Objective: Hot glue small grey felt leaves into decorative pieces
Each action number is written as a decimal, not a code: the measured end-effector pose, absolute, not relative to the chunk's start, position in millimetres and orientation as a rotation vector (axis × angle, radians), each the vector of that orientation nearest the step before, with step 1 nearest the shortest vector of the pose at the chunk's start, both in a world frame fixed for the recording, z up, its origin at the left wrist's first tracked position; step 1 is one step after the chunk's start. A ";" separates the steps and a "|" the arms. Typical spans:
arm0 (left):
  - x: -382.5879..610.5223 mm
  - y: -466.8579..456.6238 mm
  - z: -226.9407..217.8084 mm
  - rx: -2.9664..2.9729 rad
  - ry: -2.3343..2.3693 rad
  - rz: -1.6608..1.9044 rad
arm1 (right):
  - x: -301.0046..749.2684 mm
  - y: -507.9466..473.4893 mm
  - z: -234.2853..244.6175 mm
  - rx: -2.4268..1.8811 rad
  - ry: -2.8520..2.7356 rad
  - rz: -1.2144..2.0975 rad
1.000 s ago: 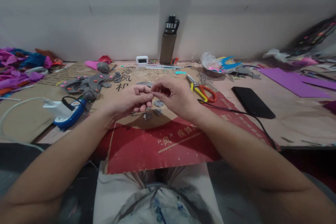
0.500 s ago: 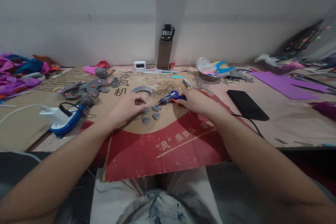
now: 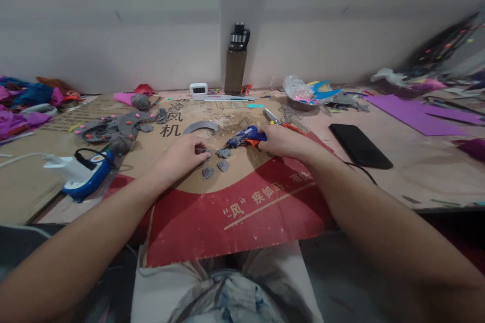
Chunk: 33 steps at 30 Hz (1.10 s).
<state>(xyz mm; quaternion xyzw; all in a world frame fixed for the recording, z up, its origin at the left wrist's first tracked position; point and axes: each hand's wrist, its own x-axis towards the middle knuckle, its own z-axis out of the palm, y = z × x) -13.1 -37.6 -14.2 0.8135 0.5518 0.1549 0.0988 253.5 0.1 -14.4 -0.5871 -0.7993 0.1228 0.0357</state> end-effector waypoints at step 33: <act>16.0 -29.2 -18.4 2.242 1.650 0.625 | 249.4 -9.5 -12.8 -1.728 -2.251 0.421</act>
